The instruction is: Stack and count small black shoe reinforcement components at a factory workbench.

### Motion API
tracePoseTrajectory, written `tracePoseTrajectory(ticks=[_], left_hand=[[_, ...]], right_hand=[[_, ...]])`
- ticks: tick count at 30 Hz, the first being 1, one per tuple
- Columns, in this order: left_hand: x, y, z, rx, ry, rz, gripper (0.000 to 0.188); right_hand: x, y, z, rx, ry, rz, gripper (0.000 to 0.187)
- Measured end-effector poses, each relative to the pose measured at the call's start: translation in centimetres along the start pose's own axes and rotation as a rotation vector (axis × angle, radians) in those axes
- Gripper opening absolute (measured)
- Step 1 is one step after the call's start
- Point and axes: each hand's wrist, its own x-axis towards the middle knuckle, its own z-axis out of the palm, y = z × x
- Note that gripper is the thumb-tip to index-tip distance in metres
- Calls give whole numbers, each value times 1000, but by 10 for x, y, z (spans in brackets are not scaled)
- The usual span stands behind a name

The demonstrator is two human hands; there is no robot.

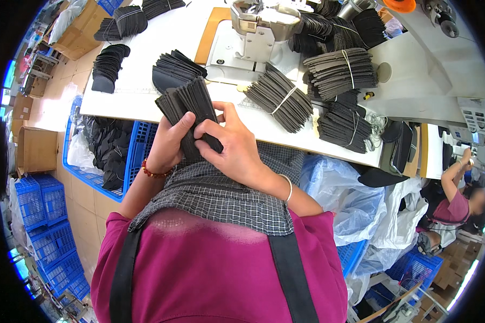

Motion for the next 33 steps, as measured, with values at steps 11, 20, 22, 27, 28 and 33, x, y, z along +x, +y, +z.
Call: tracePoseTrajectory(ticks=[11,20,22,27,28,33], left_hand=[[0,-1,2,-45,-20,3,34],[2,0,3,56,2,16,34],[2,0,4,38,-2,13,34],[2,2,3,-85,-7,-21,36],[3,1,1,-73,-10,-23,36],[4,-3,1,-22,-18,9,38]], right_hand=[[1,1,-3,25,-18,37,22],[1,-6,-5,50,-71,81,24],[1,-6,-6,51,-79,93,25],[3,-3,-9,169,-102,147,23],[3,-2,-8,169,-101,147,23],[3,-1,-2,119,-56,69,23]])
